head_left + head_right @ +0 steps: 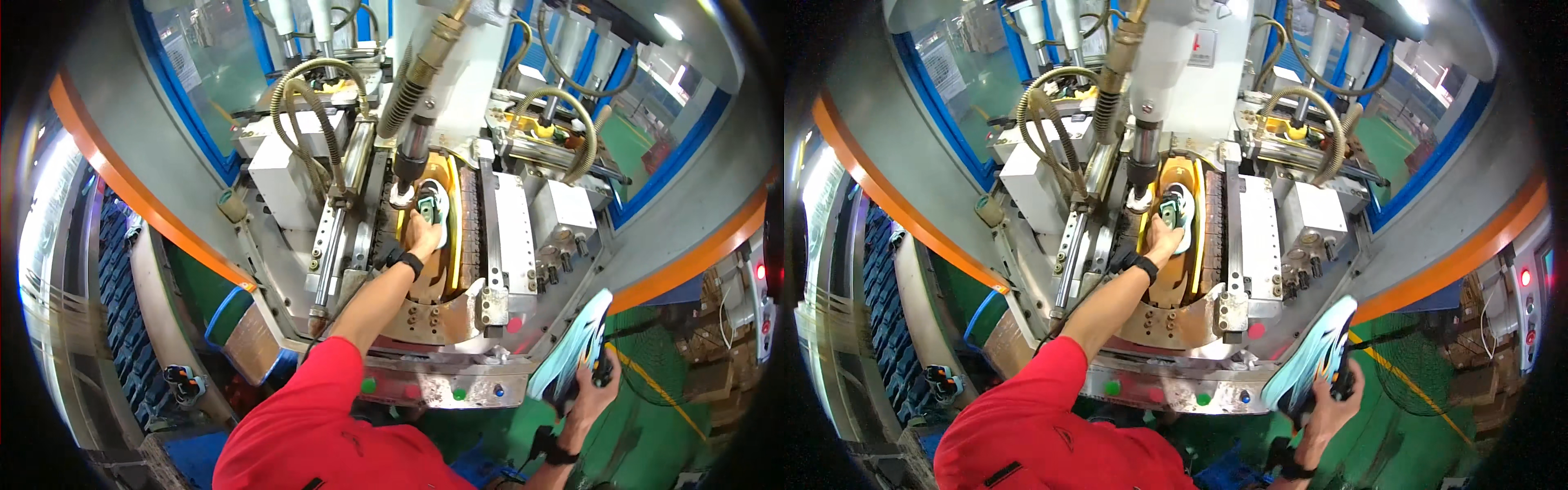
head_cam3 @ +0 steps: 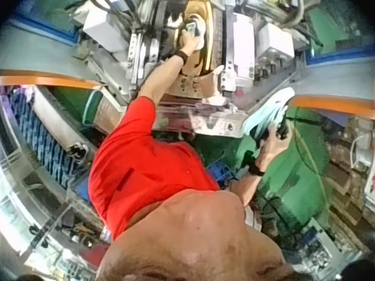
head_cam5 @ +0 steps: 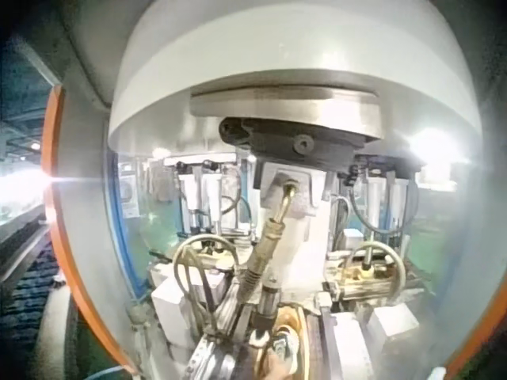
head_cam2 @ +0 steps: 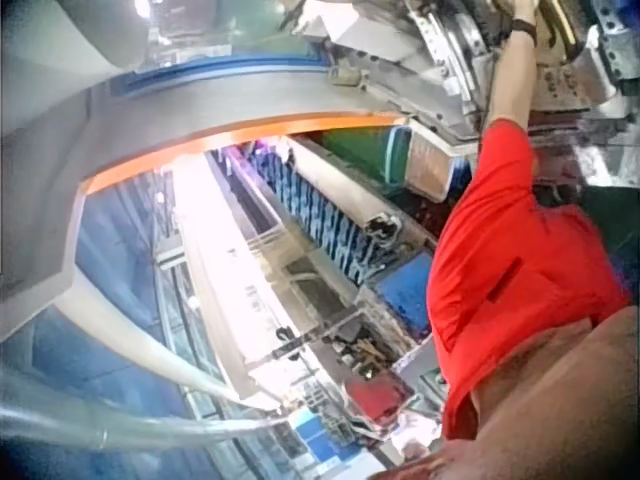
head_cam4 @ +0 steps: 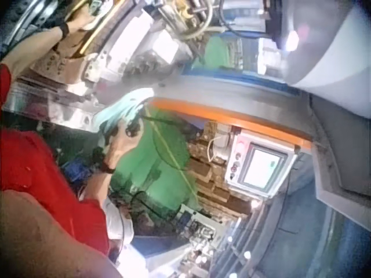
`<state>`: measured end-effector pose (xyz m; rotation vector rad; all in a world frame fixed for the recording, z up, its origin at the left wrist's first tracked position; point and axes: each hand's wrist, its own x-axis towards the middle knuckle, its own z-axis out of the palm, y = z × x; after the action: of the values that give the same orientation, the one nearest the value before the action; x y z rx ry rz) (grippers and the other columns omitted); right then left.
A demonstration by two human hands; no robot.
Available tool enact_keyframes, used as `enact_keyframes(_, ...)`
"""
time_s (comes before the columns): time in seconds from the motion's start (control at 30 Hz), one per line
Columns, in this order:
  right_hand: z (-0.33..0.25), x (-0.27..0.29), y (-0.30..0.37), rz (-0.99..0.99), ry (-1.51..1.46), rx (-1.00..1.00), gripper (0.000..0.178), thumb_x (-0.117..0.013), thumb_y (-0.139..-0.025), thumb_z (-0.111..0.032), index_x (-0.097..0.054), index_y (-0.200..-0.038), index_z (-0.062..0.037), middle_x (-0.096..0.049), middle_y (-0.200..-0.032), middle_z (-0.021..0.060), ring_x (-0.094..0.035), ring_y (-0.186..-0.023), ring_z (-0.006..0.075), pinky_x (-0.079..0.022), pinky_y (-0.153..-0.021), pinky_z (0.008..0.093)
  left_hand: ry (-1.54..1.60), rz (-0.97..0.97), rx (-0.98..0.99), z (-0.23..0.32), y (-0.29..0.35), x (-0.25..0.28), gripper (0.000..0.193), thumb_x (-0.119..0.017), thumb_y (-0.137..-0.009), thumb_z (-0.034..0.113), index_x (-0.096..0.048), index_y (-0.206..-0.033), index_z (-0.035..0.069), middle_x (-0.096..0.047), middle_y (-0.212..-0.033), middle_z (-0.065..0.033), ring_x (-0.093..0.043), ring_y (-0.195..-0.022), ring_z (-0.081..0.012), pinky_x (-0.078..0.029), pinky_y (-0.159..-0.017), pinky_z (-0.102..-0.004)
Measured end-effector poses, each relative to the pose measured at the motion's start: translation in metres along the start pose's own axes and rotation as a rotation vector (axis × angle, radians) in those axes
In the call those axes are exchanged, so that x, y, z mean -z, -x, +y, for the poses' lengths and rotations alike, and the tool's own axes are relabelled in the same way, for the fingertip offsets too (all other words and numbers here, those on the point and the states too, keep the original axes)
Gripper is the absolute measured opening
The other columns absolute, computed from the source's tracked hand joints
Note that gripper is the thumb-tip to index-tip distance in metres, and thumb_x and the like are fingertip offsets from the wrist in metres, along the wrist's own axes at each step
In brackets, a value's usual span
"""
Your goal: Operating a shoe-lasting machine to shape and attach soles to uppers in an assembly line.
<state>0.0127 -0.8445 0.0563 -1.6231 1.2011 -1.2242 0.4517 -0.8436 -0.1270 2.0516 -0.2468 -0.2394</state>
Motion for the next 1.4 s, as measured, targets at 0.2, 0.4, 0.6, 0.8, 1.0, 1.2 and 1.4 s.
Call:
enact_keyframes(0.2,-0.06,-0.142,-0.134,-0.45,0.181,0.193,0.047,-0.072,-0.066,-0.007,-0.061,-0.11,0.0055,-0.065,-0.096,0.0102,-0.061,-0.086,0.0177,-0.05,-0.078,0.029,0.906,-0.58,0.521,0.034,0.081,0.164,0.022,-0.069,-0.087,0.014,-0.066,-0.103,0.0,-0.068,-0.094,-0.0069,-0.066,-0.082,-0.0206,-0.056,-0.07,-0.0352)
enact_keyframes(0.4,-0.049,-0.36,-0.155,-0.892,0.703,0.219,0.053,-0.081,-0.061,-0.027,-0.065,-0.099,0.0055,-0.07,-0.086,0.0207,-0.07,-0.078,0.0285,-0.054,-0.066,0.0389,0.893,-0.505,0.442,0.011,0.21,0.322,0.042,-0.066,-0.087,0.006,-0.054,-0.126,-0.003,-0.063,-0.11,-0.0056,-0.063,-0.093,-0.0145,-0.053,-0.08,-0.0294)
enact_keyframes(0.6,0.028,-0.487,-0.084,-0.63,0.764,0.477,0.043,-0.068,-0.074,-0.02,-0.054,-0.108,0.0027,-0.069,-0.096,0.024,-0.069,-0.09,0.0366,-0.056,-0.079,0.044,0.803,-0.02,0.394,-0.022,0.314,0.427,0.056,-0.066,-0.078,0.001,-0.05,-0.131,-0.008,-0.062,-0.115,-0.0088,-0.06,-0.103,-0.0154,-0.045,-0.095,-0.0296)
enact_keyframes(0.8,0.066,-0.493,-0.081,-0.612,0.738,0.542,0.064,-0.071,-0.077,-0.027,-0.037,-0.122,0.0028,-0.068,-0.09,0.0257,-0.069,-0.086,0.0412,-0.057,-0.074,0.0475,0.975,0.45,0.413,-0.05,0.404,0.421,0.039,-0.061,-0.089,0.004,-0.051,-0.126,-0.005,-0.064,-0.111,-0.0097,-0.066,-0.096,-0.0182,-0.055,-0.083,-0.0345)
enact_keyframes(1.0,-0.057,-0.297,0.133,-0.903,-0.112,0.639,0.016,-0.059,-0.09,-0.01,-0.064,-0.102,0.0003,-0.065,-0.081,0.0161,-0.063,-0.076,0.0326,-0.051,-0.067,0.0387,0.948,0.674,0.624,-0.088,0.471,0.381,0.026,-0.059,-0.093,0.014,-0.06,-0.117,0.003,-0.065,-0.108,-0.006,-0.065,-0.094,-0.0171,-0.052,-0.085,-0.0345)
enact_keyframes(1.2,0.116,-0.282,0.265,-1.341,0.104,1.001,0.013,-0.059,-0.086,-0.008,-0.063,-0.098,-0.0021,-0.062,-0.097,0.0168,-0.06,-0.092,0.0345,-0.048,-0.081,0.0436,0.903,0.728,0.641,-0.105,0.535,0.345,0.009,-0.062,-0.093,0.007,-0.067,-0.099,0.003,-0.064,-0.098,-0.0058,-0.062,-0.084,-0.014,-0.055,-0.071,-0.0313)
enact_keyframes(1.4,0.183,-0.306,0.269,-1.381,0.125,1.056,0.018,-0.059,-0.085,-0.007,-0.062,-0.101,0.0002,-0.061,-0.099,0.0196,-0.058,-0.096,0.0372,-0.047,-0.085,0.0431,0.897,0.926,0.713,-0.12,0.623,0.345,0.021,-0.065,-0.09,0.012,-0.064,-0.104,-0.004,-0.064,-0.09,-0.0088,-0.064,-0.073,-0.0172,-0.051,-0.062,-0.0306)
